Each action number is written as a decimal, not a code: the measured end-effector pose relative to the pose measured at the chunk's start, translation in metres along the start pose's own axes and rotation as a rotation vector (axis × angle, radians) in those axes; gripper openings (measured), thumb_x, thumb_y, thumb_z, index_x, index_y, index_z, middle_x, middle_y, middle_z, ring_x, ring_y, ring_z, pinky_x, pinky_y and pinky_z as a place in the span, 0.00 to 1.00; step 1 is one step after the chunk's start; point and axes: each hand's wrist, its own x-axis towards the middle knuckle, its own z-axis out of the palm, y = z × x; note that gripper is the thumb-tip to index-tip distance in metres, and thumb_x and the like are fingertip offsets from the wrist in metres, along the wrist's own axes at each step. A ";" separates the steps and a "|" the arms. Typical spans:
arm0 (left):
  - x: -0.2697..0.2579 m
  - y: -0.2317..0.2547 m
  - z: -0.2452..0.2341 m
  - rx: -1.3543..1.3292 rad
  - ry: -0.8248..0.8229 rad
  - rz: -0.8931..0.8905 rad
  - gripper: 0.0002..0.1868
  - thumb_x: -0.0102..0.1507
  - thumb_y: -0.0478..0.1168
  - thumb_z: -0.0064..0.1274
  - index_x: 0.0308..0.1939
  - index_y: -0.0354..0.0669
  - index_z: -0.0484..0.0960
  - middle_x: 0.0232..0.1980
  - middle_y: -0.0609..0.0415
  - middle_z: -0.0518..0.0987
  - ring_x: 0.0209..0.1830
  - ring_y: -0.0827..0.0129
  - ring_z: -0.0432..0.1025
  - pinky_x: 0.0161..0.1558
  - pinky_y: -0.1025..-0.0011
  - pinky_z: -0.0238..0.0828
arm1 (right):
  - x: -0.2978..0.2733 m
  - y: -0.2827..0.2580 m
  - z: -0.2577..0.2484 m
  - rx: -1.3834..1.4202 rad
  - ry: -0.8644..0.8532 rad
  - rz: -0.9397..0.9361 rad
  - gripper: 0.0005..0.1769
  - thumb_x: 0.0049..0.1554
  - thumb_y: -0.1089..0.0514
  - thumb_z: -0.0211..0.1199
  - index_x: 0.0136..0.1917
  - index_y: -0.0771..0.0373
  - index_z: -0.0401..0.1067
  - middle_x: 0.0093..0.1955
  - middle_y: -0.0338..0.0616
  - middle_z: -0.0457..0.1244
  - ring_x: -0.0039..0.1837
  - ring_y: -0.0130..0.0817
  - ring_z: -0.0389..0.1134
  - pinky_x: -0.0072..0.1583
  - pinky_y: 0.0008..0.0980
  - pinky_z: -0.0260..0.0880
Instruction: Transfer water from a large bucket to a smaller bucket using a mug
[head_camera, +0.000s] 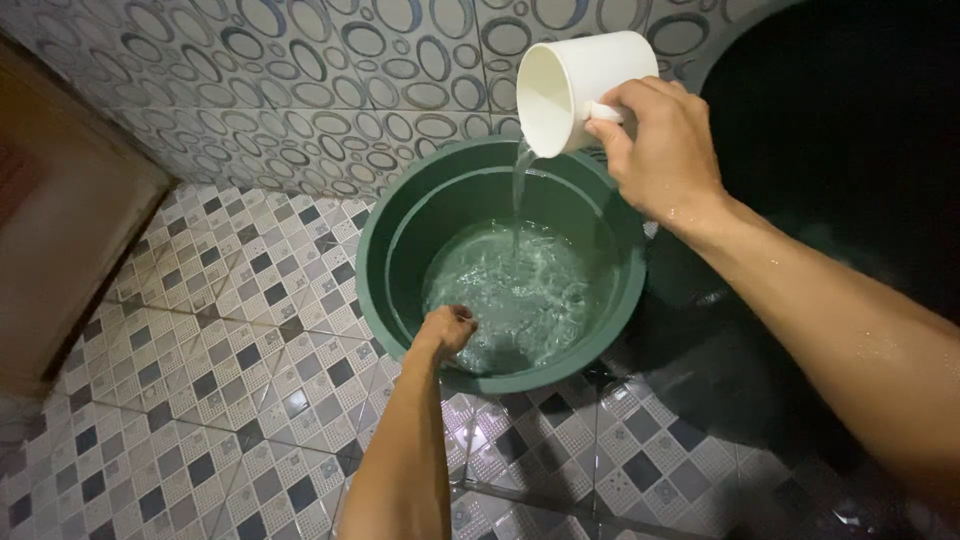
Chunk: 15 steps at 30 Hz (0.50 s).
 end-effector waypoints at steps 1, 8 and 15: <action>-0.004 0.002 -0.001 0.000 0.000 0.000 0.20 0.61 0.49 0.49 0.52 0.52 0.87 0.49 0.51 0.86 0.53 0.61 0.78 0.55 0.66 0.73 | 0.000 0.001 0.001 0.000 0.000 0.000 0.11 0.63 0.58 0.70 0.53 0.68 0.77 0.49 0.51 0.69 0.50 0.51 0.66 0.50 0.46 0.64; -0.026 0.015 -0.011 -0.020 -0.014 -0.043 0.25 0.63 0.50 0.48 0.61 0.50 0.83 0.61 0.43 0.81 0.60 0.54 0.76 0.61 0.63 0.71 | -0.002 0.006 0.003 0.009 0.054 -0.062 0.11 0.60 0.60 0.71 0.53 0.68 0.76 0.49 0.50 0.68 0.48 0.51 0.64 0.52 0.44 0.62; -0.009 0.004 -0.005 -0.007 -0.005 -0.033 0.23 0.61 0.48 0.49 0.58 0.51 0.85 0.59 0.48 0.83 0.60 0.58 0.76 0.61 0.66 0.70 | -0.002 0.006 0.004 0.018 0.066 -0.060 0.10 0.58 0.62 0.72 0.51 0.66 0.76 0.50 0.48 0.69 0.49 0.49 0.63 0.52 0.43 0.62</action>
